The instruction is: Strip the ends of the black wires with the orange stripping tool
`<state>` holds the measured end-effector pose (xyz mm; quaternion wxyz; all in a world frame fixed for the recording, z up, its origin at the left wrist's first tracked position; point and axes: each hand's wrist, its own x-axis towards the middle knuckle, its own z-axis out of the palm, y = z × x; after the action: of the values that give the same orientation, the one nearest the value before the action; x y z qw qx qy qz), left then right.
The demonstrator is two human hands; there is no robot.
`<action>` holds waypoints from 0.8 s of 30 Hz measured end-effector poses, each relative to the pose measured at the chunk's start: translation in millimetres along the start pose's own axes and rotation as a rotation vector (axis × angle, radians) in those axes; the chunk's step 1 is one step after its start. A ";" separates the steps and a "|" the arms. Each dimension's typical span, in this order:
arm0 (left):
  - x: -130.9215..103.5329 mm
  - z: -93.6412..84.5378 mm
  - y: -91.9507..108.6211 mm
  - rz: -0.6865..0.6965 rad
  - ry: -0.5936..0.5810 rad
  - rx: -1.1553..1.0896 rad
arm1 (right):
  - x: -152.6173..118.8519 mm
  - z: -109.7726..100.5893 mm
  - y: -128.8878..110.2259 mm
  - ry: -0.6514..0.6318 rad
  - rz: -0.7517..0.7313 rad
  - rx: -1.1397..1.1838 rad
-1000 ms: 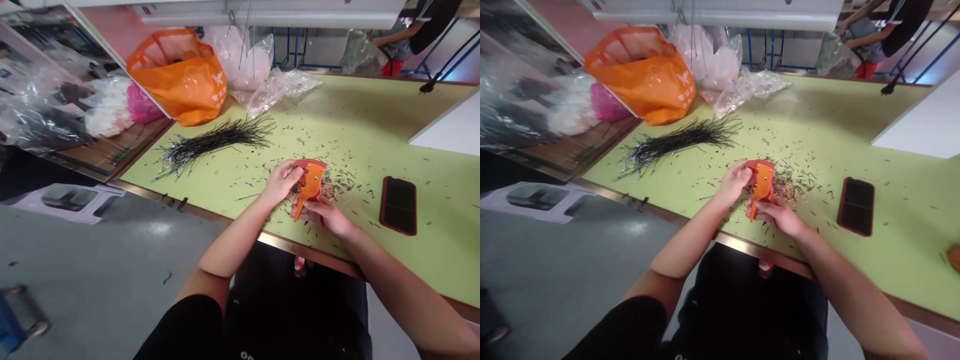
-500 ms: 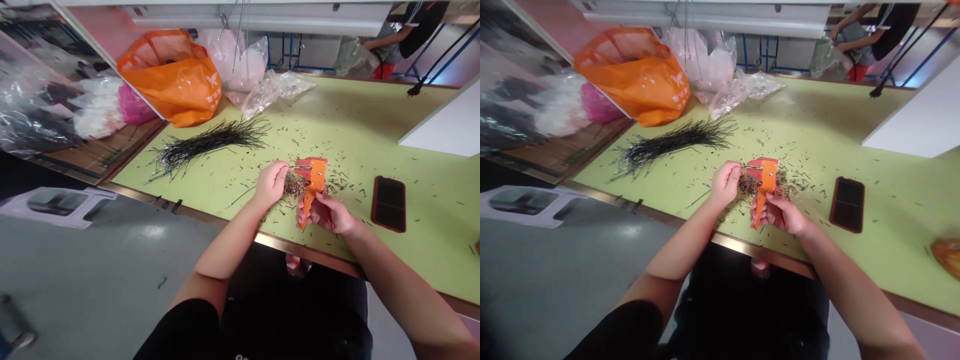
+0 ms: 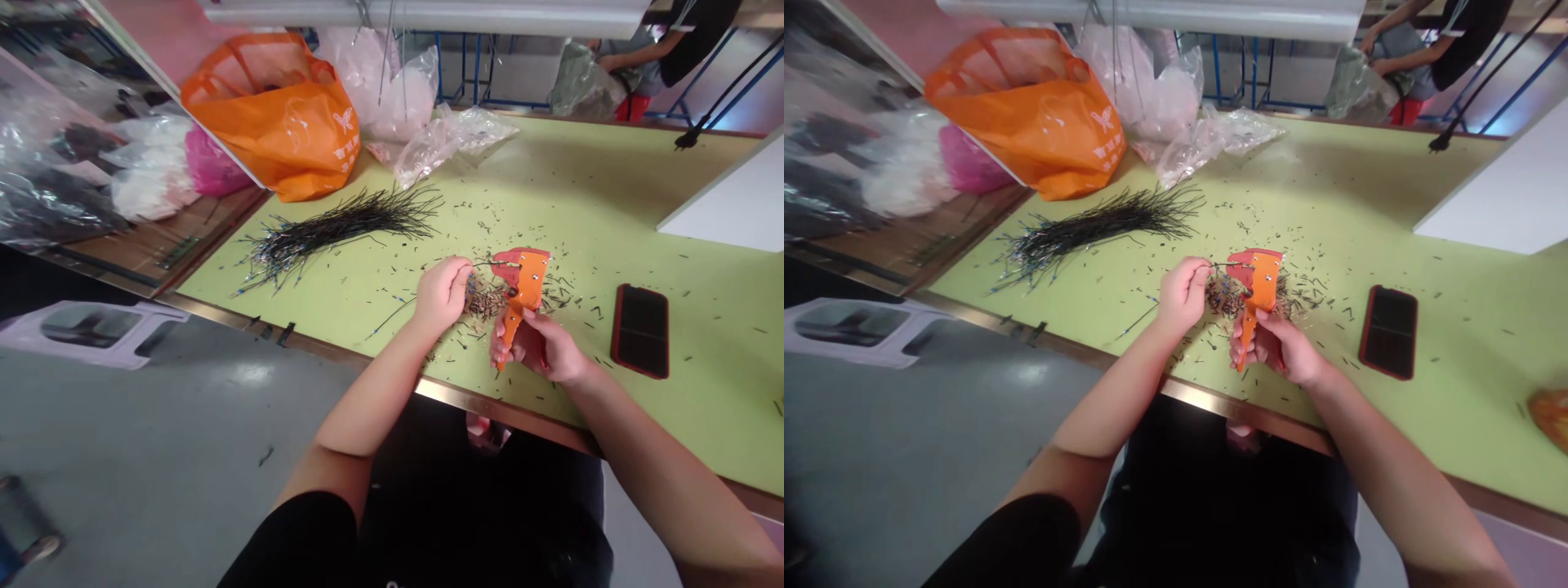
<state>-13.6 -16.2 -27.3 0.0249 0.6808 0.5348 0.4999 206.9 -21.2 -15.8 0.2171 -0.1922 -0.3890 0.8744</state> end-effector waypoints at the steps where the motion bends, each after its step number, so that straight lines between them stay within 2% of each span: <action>1: 0.1 -0.2 0.0 0.003 -0.004 0.014 | 0.0 0.4 -0.3 0.006 0.007 -0.006; 11: 0.6 -0.3 -0.3 0.048 0.004 0.030 | 2.3 3.5 1.9 0.069 0.007 -0.048; 18: 0.3 2.4 0.7 0.000 -0.013 0.055 | 10.7 11.9 18.1 0.186 -0.144 -0.095; 22: 2.0 5.5 5.2 -0.040 0.030 0.020 | 8.9 19.6 25.0 0.205 -0.237 -0.125; 24: 3.3 7.2 8.3 -0.018 0.063 -0.026 | 5.5 24.0 26.0 0.206 -0.280 -0.124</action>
<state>-2.9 -13.7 -24.0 0.0216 0.6597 0.5347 0.5277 184.2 -48.3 -21.7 0.3634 -0.2379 -0.4410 0.7854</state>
